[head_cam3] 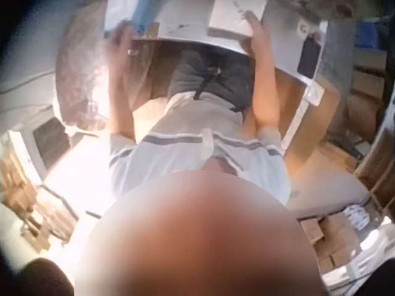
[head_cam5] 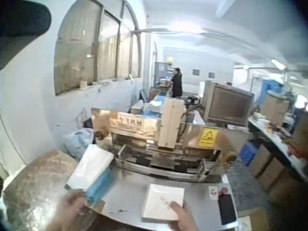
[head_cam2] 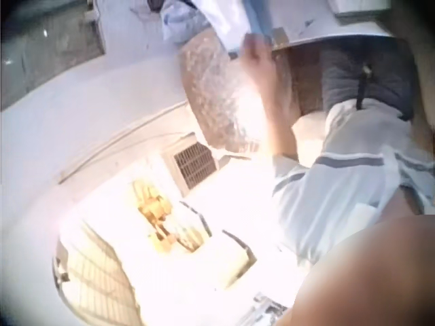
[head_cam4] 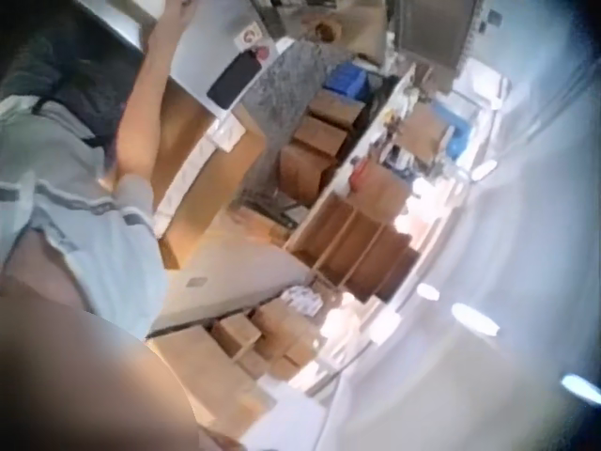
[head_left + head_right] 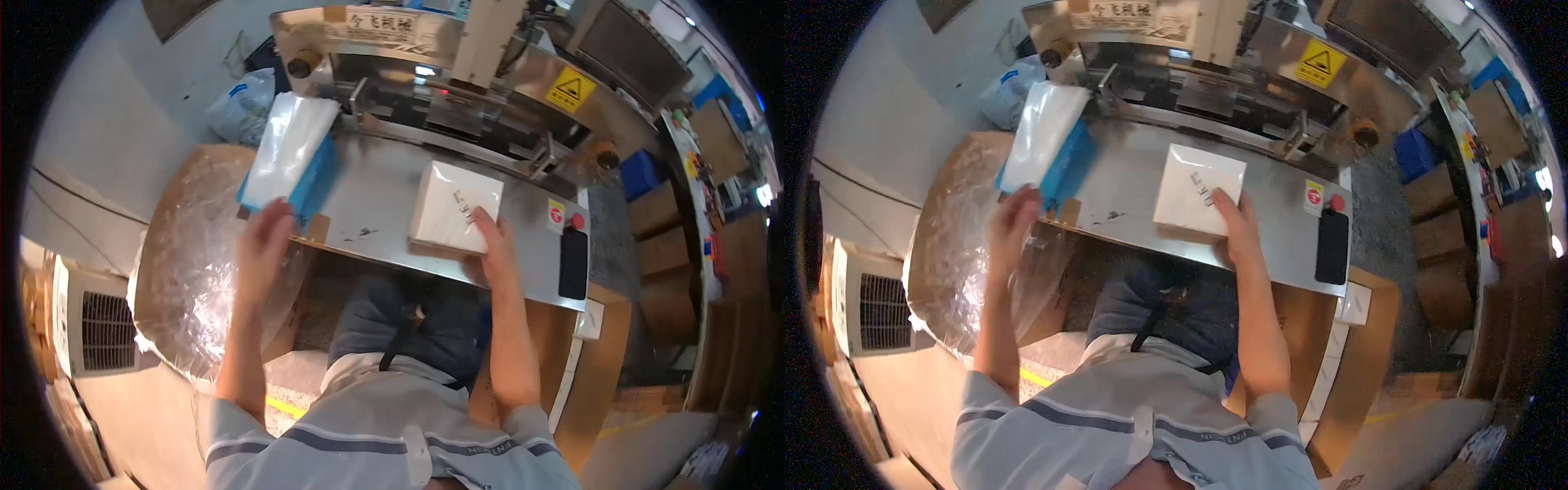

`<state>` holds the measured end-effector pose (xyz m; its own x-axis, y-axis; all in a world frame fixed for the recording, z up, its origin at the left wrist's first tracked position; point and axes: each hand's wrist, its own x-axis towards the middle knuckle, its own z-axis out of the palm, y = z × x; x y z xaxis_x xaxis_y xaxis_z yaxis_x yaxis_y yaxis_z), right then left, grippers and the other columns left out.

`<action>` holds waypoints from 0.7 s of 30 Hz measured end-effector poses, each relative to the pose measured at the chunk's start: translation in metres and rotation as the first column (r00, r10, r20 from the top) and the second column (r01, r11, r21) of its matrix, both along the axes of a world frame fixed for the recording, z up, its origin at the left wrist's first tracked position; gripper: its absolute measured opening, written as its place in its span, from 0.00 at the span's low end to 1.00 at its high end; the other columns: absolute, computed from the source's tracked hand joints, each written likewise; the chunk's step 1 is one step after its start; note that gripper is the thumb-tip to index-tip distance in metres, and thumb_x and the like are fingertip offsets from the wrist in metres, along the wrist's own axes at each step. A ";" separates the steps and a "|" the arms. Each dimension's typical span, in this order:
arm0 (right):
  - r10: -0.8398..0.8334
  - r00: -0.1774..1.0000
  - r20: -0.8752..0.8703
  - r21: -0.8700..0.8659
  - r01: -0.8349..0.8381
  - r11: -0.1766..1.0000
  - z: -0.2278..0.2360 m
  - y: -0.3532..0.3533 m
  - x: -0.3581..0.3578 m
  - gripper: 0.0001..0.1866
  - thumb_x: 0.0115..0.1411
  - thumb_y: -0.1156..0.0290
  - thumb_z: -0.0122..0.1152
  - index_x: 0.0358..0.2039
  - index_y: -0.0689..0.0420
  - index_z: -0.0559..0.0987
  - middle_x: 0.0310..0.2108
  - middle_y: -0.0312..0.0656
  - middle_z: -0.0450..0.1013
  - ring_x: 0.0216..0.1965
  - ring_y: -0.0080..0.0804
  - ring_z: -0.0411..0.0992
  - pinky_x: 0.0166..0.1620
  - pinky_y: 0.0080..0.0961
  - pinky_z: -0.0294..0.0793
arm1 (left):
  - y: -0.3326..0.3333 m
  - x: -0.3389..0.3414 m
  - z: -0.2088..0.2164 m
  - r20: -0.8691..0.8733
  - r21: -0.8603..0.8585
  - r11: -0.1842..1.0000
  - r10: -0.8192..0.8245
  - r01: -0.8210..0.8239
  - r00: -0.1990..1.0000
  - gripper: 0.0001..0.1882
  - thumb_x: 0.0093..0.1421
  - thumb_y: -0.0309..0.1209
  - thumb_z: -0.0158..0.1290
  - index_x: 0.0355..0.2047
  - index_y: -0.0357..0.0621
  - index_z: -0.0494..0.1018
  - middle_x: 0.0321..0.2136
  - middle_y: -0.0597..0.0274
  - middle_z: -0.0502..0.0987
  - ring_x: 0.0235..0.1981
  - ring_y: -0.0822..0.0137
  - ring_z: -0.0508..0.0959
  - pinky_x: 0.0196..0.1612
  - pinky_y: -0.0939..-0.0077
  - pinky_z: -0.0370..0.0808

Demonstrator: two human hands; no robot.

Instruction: The recorder is placing small white boxes into plastic bags, using a heat-sealing machine to seal them, and then organizing them into a shipping carton.

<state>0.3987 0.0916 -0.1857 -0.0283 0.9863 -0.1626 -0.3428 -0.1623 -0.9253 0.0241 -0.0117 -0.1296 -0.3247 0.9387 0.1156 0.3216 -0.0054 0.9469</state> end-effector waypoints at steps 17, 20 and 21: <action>-0.268 0.956 0.120 0.029 0.267 0.963 0.035 -0.163 0.135 0.39 0.56 0.65 0.74 0.64 0.64 0.65 0.54 0.45 0.73 0.55 0.30 0.71 0.58 0.28 0.71 | 0.049 0.297 -0.039 0.395 -0.210 0.524 -0.727 0.825 0.562 0.26 0.71 0.35 0.52 0.62 0.29 0.66 0.51 0.55 0.77 0.52 0.69 0.74 0.57 0.73 0.70; -0.453 0.874 0.175 0.038 0.453 0.891 0.058 -0.197 0.169 0.50 0.51 0.64 0.78 0.68 0.67 0.59 0.56 0.48 0.72 0.57 0.32 0.70 0.60 0.29 0.68 | 0.055 0.289 -0.058 -0.090 -0.132 0.664 -0.748 0.736 0.658 0.24 0.69 0.38 0.53 0.58 0.32 0.71 0.50 0.47 0.79 0.52 0.57 0.78 0.57 0.67 0.71; -0.505 0.735 0.453 0.090 0.525 0.846 0.052 -0.215 0.200 0.54 0.50 0.63 0.79 0.70 0.68 0.56 0.58 0.49 0.71 0.57 0.36 0.71 0.60 0.30 0.69 | 0.059 0.290 -0.057 -0.316 -0.109 0.708 -0.691 0.698 0.650 0.24 0.68 0.38 0.54 0.58 0.32 0.71 0.53 0.43 0.77 0.55 0.51 0.77 0.60 0.64 0.70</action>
